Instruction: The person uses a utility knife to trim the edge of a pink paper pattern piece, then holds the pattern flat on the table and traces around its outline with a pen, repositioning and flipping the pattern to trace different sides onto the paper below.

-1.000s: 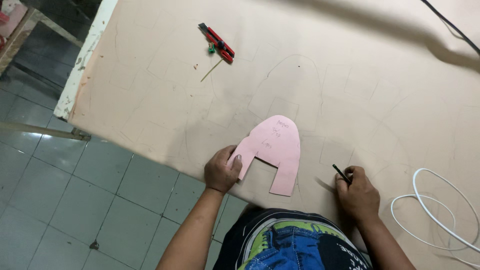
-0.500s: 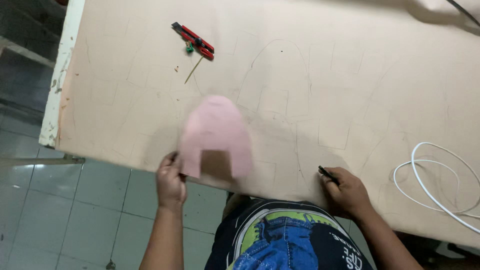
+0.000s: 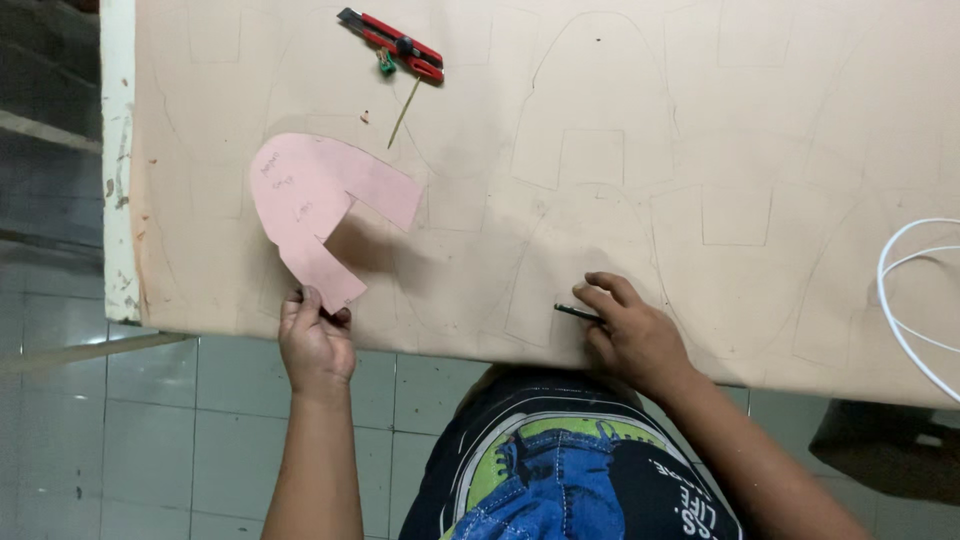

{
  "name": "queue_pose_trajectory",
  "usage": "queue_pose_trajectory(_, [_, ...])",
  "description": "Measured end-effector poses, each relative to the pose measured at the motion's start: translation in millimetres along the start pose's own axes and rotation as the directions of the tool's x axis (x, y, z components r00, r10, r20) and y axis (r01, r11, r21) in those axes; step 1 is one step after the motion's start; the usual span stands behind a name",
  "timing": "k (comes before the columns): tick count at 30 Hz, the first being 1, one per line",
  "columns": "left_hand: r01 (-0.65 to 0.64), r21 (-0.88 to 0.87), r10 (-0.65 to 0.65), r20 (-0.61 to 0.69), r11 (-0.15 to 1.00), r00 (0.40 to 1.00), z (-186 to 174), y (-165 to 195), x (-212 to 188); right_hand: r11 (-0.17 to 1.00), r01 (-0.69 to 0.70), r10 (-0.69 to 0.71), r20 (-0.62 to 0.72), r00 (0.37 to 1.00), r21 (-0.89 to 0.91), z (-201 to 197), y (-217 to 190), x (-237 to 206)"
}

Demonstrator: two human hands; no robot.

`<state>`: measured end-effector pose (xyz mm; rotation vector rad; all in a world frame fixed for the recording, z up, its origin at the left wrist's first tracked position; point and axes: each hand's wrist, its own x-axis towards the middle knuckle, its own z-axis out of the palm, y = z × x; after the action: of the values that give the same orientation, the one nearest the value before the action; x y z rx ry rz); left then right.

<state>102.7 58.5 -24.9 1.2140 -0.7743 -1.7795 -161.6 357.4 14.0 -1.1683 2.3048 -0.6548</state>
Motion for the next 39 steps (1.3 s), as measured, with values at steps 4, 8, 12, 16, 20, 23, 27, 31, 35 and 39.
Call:
queue_pose_trajectory(4, [-0.043, 0.203, 0.032, 0.054, 0.978, 0.998, 9, -15, 9, 0.996, 0.084, -0.084, -0.083, 0.993, -0.002, 15, -12, 2])
queue_pose_trajectory(8, [-0.134, 0.410, 0.092, 0.119, 0.902, 0.989, 22, -30, 11, 0.997, 0.045, -0.055, -0.186, 0.981, -0.058, 22, -8, -4])
queue_pose_trajectory(12, [-0.200, 0.657, 0.162, 0.119, 0.727, 0.980, 31, -46, 5, 0.999, -0.036, 0.034, -0.088, 0.995, -0.016, 17, 7, -14])
queue_pose_trajectory(16, [-0.407, 0.675, 0.338, 0.240, 0.615, 0.910, 36, -56, 4, 0.988, -0.102, 0.108, -0.045, 0.993, 0.116, 5, 25, -29])
queue_pose_trajectory(20, [-0.453, 0.786, 0.419, 0.275, 0.420, 0.865, 43, -59, -5, 0.956, -0.280, 0.290, -0.133, 0.948, 0.089, -20, 60, -60])
queue_pose_trajectory(23, [-0.423, 0.855, 0.465, 0.256, 0.300, 0.848, 57, -59, -19, 0.913, -0.392, 0.408, -0.298, 0.863, 0.117, -47, 97, -91])
queue_pose_trajectory(27, [-0.240, 0.943, 0.463, 0.110, 0.232, 0.880, 76, -58, -38, 0.824, -0.545, 0.550, -0.452, 0.703, 0.155, -76, 138, -126])
queue_pose_trajectory(31, [-0.398, 0.899, 0.549, 0.244, 0.181, 0.799, 87, -63, -45, 0.790, -0.595, 0.596, -0.411, 0.690, 0.148, -86, 167, -144])
queue_pose_trajectory(35, [-0.466, 0.823, 0.584, 0.212, 0.325, 0.783, 99, -76, -38, 0.860, -0.493, 0.483, -0.516, 0.707, 0.130, -81, 182, -153])
queue_pose_trajectory(39, [-0.462, 0.825, 0.540, 0.240, 0.324, 0.807, 110, -75, -38, 0.876, -0.472, 0.448, -0.536, 0.716, 0.101, -81, 187, -156])
